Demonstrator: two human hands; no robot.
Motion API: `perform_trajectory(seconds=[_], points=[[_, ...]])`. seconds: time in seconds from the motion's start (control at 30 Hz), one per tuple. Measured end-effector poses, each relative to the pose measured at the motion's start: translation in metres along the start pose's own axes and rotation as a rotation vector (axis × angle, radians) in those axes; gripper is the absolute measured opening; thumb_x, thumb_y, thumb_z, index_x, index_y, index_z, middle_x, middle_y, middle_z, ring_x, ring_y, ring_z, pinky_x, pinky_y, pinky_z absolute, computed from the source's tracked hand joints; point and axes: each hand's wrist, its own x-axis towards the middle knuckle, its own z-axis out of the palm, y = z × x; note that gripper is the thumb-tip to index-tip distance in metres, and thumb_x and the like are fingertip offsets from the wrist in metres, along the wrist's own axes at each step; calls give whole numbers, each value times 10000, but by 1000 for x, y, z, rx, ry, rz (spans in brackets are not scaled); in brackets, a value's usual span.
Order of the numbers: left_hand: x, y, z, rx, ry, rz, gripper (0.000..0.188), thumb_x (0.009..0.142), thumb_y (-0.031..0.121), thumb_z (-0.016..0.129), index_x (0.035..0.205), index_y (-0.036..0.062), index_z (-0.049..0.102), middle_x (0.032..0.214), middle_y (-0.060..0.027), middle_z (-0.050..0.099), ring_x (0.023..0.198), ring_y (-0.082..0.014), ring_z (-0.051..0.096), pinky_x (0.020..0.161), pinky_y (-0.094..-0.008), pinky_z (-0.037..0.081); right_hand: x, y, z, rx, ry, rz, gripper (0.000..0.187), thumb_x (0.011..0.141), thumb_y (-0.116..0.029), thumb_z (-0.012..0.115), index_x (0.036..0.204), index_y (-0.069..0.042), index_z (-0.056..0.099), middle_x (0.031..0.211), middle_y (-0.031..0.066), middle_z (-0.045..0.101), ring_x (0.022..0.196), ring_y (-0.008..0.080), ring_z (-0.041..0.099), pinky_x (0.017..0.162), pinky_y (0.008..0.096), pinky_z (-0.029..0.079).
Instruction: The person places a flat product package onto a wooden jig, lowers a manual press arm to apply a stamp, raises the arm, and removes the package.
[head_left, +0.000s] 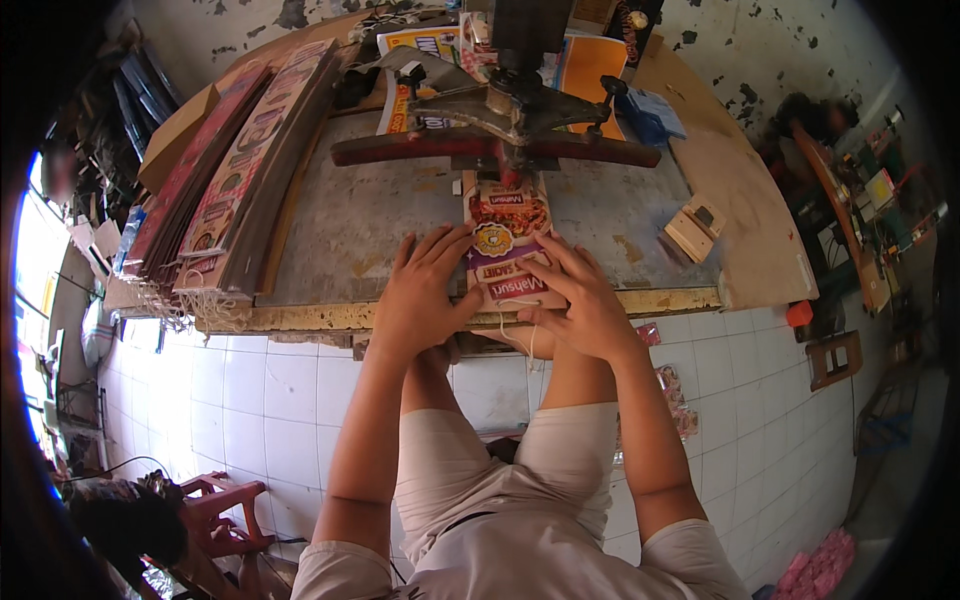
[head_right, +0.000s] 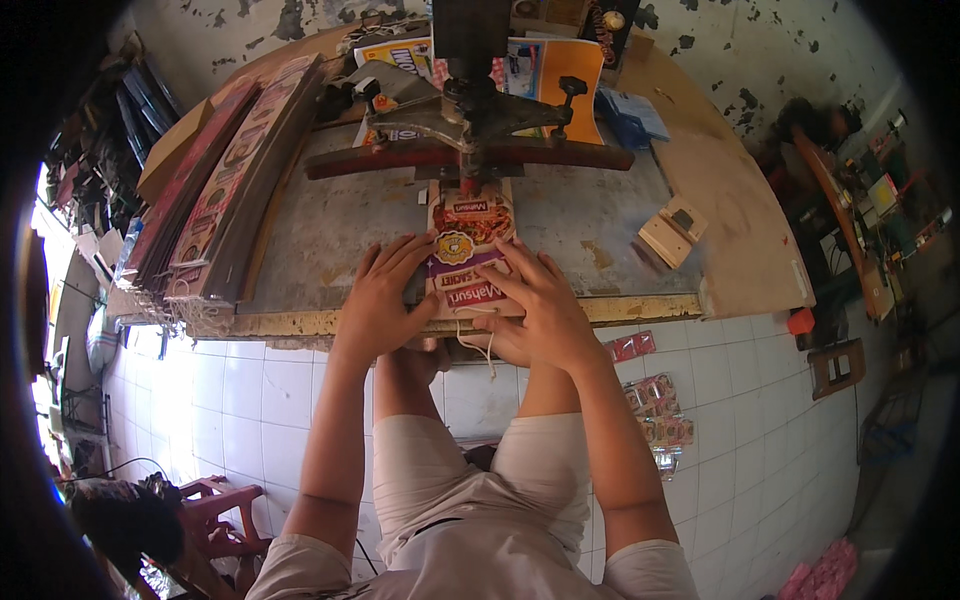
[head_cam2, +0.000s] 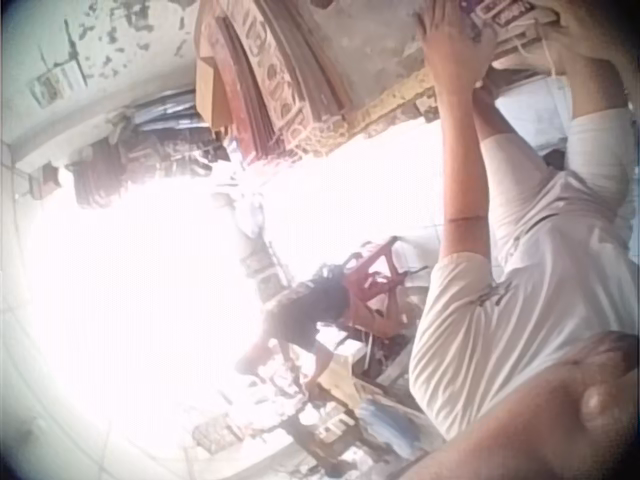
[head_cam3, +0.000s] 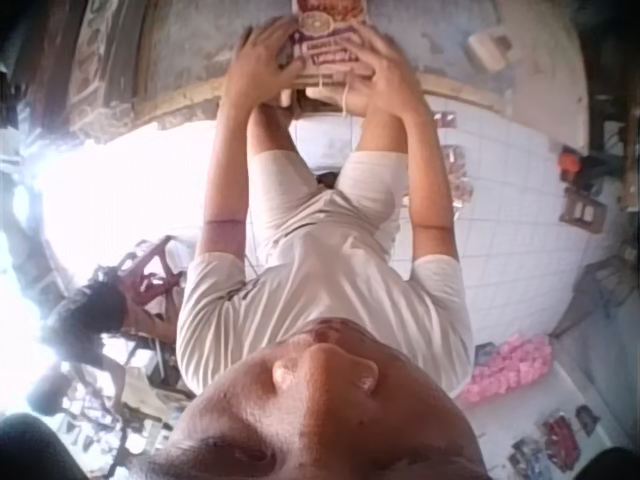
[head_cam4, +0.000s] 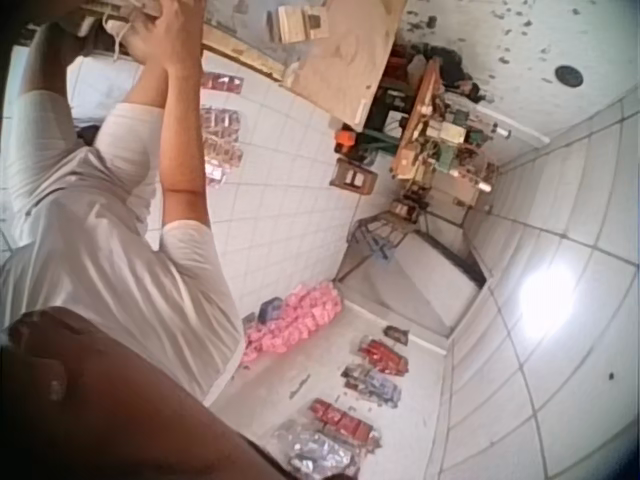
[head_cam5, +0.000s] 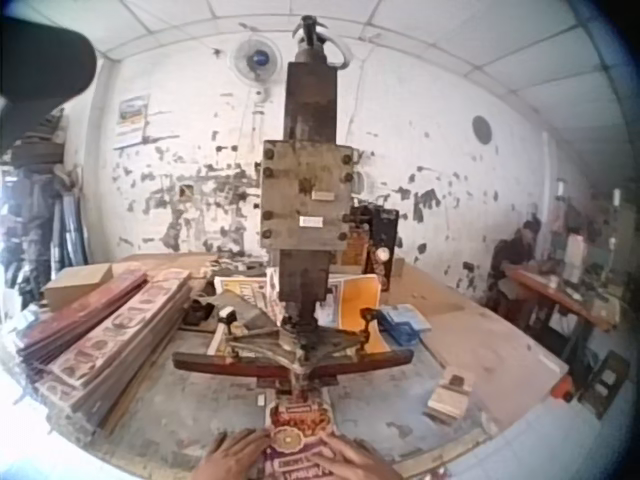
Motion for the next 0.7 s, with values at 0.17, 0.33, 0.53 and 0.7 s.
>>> perform_trajectory(seconds=[0.17, 0.33, 0.53, 0.7], points=[[0, 0, 0, -1, -8, -4, 641, 936, 307, 746, 1524, 60, 680, 1657, -81, 654, 1605, -327, 530, 1373, -636, 326, -1, -3, 0, -13, -7, 19, 681, 957, -466, 897, 1531, -134, 742, 1766, 162, 505, 1655, 377, 458, 1343, 609, 358], [0, 2, -5, -17, -16, -22, 649, 938, 266, 737, 1555, 79, 665, 1677, -96, 640, 1627, -338, 509, 1385, -614, 300, 1, -8, -2, -48, -5, 6, 671, 963, -486, 886, 1518, -132, 751, 1772, 167, 498, 1657, 384, 456, 1346, 608, 355], [3, 4, -2, -37, -27, -28, 642, 939, 247, 739, 1553, 78, 659, 1686, -91, 631, 1629, -345, 505, 1387, -617, 298, -1, -3, -1, -56, 11, -7, 684, 952, -519, 881, 1499, -126, 761, 1765, 173, 504, 1620, 403, 492, 1334, 609, 371], [2, 6, -5, -32, -35, -48, 637, 939, 242, 738, 1548, 78, 652, 1688, -95, 627, 1625, -349, 509, 1389, -611, 299, 0, -6, -2, -24, -25, 22, 702, 937, -478, 909, 1533, -142, 754, 1800, 154, 484, 1675, 402, 433, 1358, 612, 321]])
